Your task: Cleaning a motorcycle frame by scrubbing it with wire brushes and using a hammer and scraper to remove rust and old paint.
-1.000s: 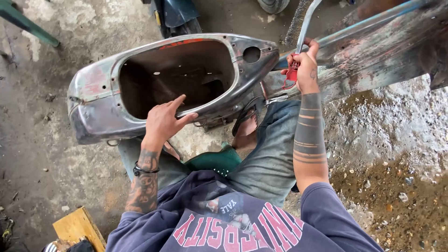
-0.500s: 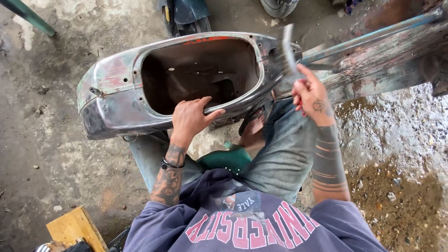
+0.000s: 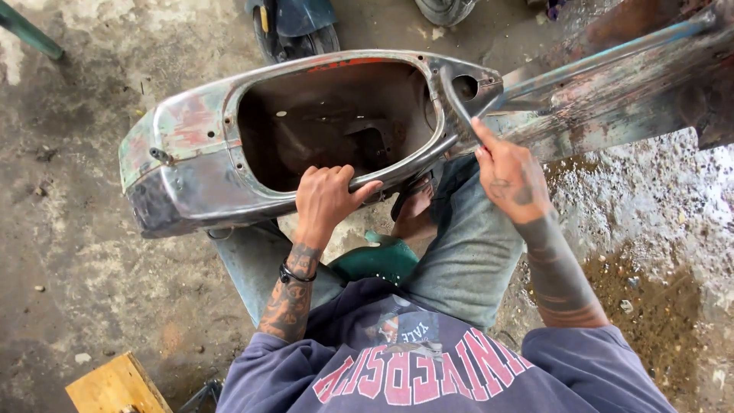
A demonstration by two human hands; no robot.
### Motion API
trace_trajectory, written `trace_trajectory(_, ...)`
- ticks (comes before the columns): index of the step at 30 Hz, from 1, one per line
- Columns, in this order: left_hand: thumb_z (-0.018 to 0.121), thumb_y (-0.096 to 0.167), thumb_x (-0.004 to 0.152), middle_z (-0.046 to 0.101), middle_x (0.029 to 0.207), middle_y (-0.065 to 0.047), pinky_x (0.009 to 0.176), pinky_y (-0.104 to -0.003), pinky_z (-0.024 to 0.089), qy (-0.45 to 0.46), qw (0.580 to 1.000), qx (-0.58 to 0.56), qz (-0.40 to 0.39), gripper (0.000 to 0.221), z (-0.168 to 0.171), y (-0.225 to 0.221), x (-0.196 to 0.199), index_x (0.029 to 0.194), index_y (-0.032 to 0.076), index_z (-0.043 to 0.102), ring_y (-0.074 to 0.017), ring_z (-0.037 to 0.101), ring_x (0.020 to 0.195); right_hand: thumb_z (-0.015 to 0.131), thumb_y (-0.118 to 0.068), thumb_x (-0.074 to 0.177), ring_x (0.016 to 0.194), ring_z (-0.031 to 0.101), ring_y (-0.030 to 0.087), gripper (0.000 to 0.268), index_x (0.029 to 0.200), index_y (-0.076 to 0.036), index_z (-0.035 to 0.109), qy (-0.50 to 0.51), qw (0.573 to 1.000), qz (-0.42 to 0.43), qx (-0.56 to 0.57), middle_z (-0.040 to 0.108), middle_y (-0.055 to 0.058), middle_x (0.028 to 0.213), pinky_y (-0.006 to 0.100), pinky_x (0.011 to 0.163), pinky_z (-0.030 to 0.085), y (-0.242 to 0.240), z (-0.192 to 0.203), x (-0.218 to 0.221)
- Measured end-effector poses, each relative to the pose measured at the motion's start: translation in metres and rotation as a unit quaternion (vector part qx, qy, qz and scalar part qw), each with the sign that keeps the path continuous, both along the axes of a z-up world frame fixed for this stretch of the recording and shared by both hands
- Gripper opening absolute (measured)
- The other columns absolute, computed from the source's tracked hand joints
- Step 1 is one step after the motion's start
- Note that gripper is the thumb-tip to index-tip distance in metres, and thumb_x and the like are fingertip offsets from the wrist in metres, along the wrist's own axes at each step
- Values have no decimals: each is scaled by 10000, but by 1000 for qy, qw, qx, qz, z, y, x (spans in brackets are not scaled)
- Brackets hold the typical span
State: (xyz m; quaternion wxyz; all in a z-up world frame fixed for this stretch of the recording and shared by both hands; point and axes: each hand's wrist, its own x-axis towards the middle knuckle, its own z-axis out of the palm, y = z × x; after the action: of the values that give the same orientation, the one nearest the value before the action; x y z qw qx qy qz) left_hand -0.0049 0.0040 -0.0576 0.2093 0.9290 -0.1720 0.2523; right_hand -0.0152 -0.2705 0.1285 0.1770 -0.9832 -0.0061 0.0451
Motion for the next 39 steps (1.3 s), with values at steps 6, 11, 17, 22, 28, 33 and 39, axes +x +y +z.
trace_trajectory(6,707,725,850,631,615,-43,663,-366,479,-4,1000,-4,4,584,-5,0,-1,723,163,610,-256,674,595,428,-89,1086,898,697,472,540,1618,-106,337,-92,993,26,-70,671,293,973,574,779,573,16,-57,72)
trace_trajectory(11,654,750,965,455,504,34,608,-327,407,-7,998,61,26,681,6,-2,-4,644,191,434,-188,463,461,421,-161,1143,655,491,168,554,1659,-103,228,-47,996,45,-65,535,66,802,346,593,484,0,-53,58)
trace_trajectory(17,717,713,857,638,619,-42,676,-349,476,-16,1000,7,6,568,-1,-1,-2,727,168,623,-242,667,589,446,-123,1087,686,703,388,599,1668,-142,301,-8,990,45,-133,677,269,824,466,597,577,-12,-26,-24)
trace_trajectory(22,702,710,883,624,613,-42,669,-346,468,-16,1000,9,1,576,-2,0,-1,721,164,614,-244,657,582,413,-245,1082,843,709,443,581,1655,-211,324,-21,995,50,-85,681,269,902,554,680,572,-24,-40,5)
trace_trajectory(28,702,692,879,608,611,-48,666,-357,473,-29,1000,10,2,556,-5,1,-1,724,169,596,-258,654,583,408,-131,1080,852,687,518,546,1620,-101,334,-115,990,79,-3,676,323,920,602,684,549,-11,-69,79)
trace_trajectory(33,690,690,896,600,614,-54,659,-353,463,-33,999,1,2,564,-5,1,-2,725,163,583,-264,648,581,373,-148,1101,840,690,492,572,1659,-146,248,-67,995,60,-41,668,329,927,580,693,557,4,-38,32)
trace_trajectory(39,710,689,886,599,606,-41,658,-346,465,-40,999,1,6,563,-5,0,-1,715,167,587,-247,645,569,392,-169,1102,771,708,383,592,1680,-150,268,50,995,24,-82,689,281,895,477,681,587,-27,-35,-32)
